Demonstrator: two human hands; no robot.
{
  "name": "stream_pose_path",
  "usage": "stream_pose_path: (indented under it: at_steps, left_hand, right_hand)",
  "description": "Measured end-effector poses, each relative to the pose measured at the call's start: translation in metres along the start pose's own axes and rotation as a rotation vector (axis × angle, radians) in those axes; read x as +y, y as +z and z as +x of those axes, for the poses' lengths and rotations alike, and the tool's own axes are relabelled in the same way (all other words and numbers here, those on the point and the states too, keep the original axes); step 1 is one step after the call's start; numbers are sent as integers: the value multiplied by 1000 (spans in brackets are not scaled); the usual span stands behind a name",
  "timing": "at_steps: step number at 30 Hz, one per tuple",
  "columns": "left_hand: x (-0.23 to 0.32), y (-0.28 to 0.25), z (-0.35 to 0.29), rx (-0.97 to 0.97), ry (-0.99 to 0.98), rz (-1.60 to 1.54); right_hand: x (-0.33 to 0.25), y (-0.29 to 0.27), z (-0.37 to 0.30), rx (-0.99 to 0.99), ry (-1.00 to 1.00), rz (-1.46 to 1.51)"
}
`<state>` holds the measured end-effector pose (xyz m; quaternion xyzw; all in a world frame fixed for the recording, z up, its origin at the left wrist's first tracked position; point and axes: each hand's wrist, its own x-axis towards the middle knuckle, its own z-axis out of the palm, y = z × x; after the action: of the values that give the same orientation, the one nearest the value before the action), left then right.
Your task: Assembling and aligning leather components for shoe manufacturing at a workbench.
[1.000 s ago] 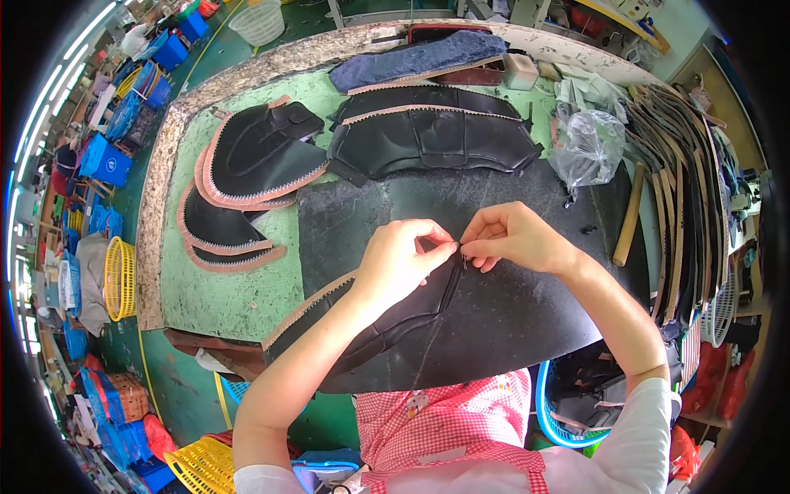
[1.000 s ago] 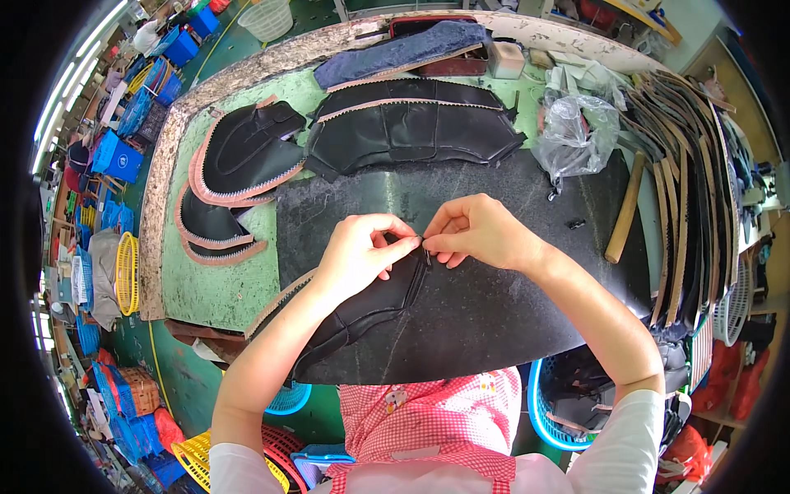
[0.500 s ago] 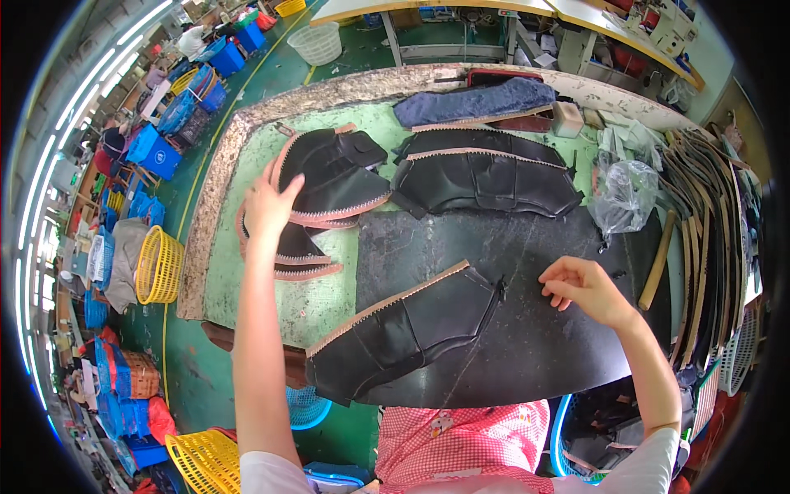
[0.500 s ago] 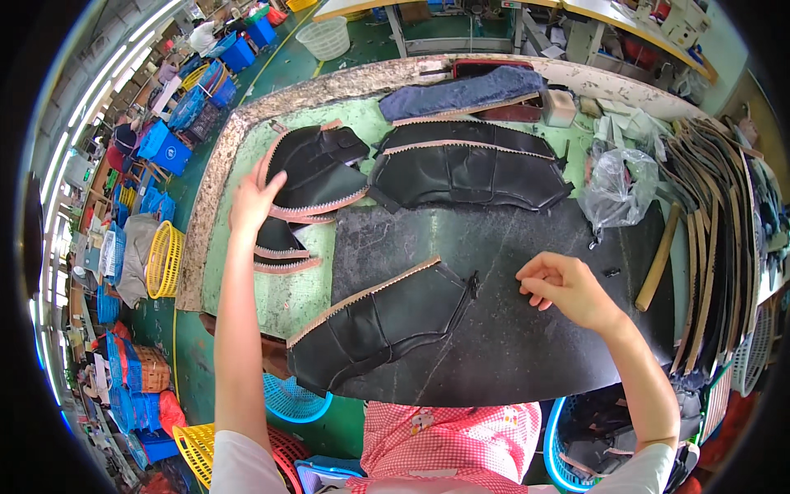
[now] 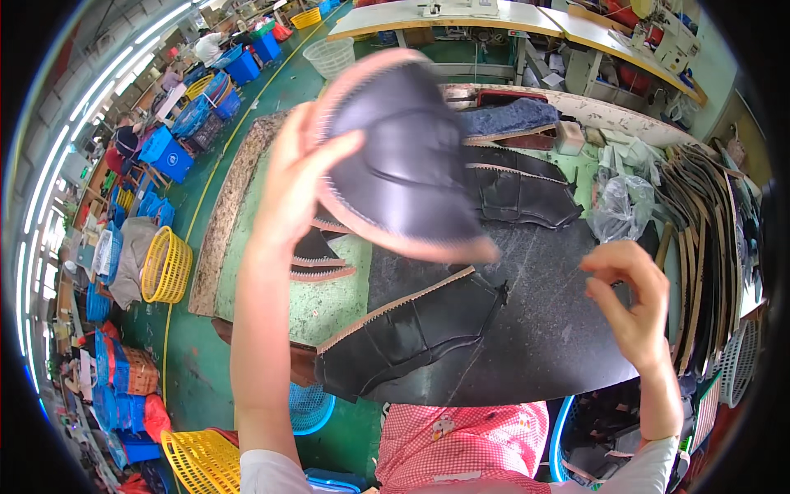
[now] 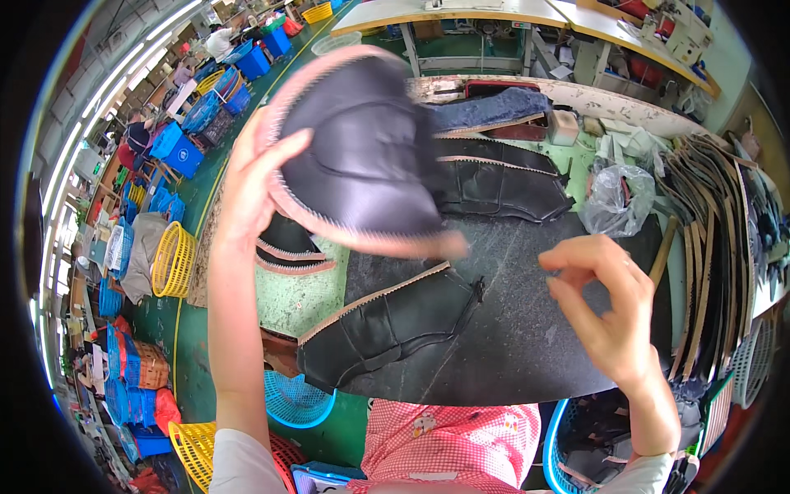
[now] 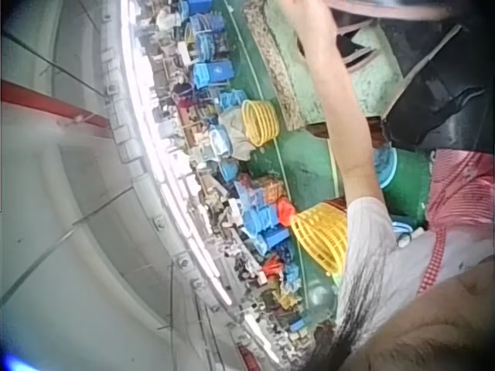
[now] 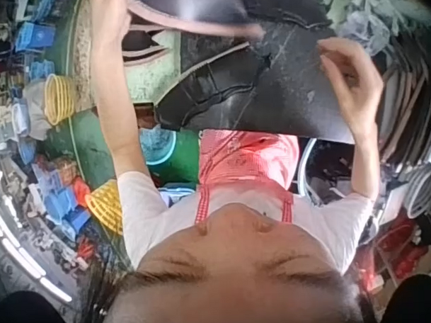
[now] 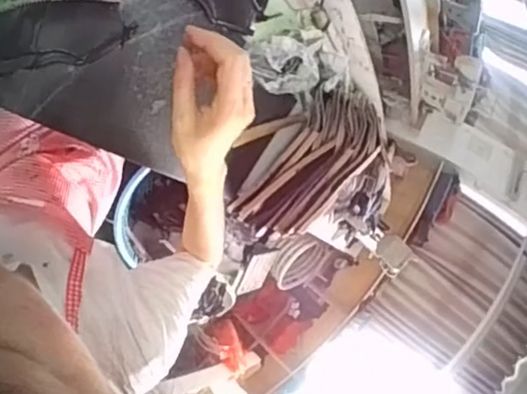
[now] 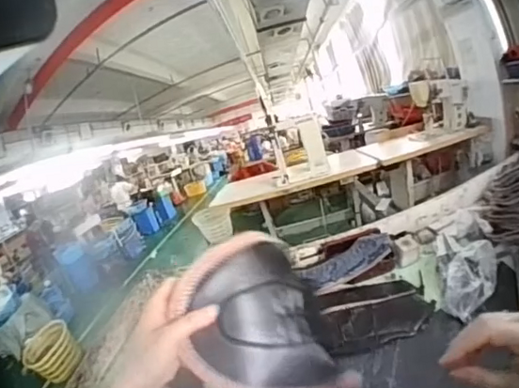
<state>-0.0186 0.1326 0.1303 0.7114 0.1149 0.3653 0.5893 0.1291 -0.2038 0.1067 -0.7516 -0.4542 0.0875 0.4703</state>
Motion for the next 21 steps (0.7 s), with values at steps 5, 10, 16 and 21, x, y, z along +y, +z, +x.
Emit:
stream_pose_path:
  at_steps: [5, 10, 16, 21]
  left_hand:
    - [-46, 88, -22, -493, -228, 17]
    - [-85, 159, -50, -672, -318, 385]
    - [-108, 172, -63, -714, -293, 564]
    - [-141, 167, -53, -619, -369, 300]
  right_hand:
    - [-37, 18, -8, -102, -325, -235]
    - [-3, 63, -52, -242, -90, -571]
    - [24, 113, -60, -327, -8, -878]
    - [62, 89, -50, -216, 14, -522]
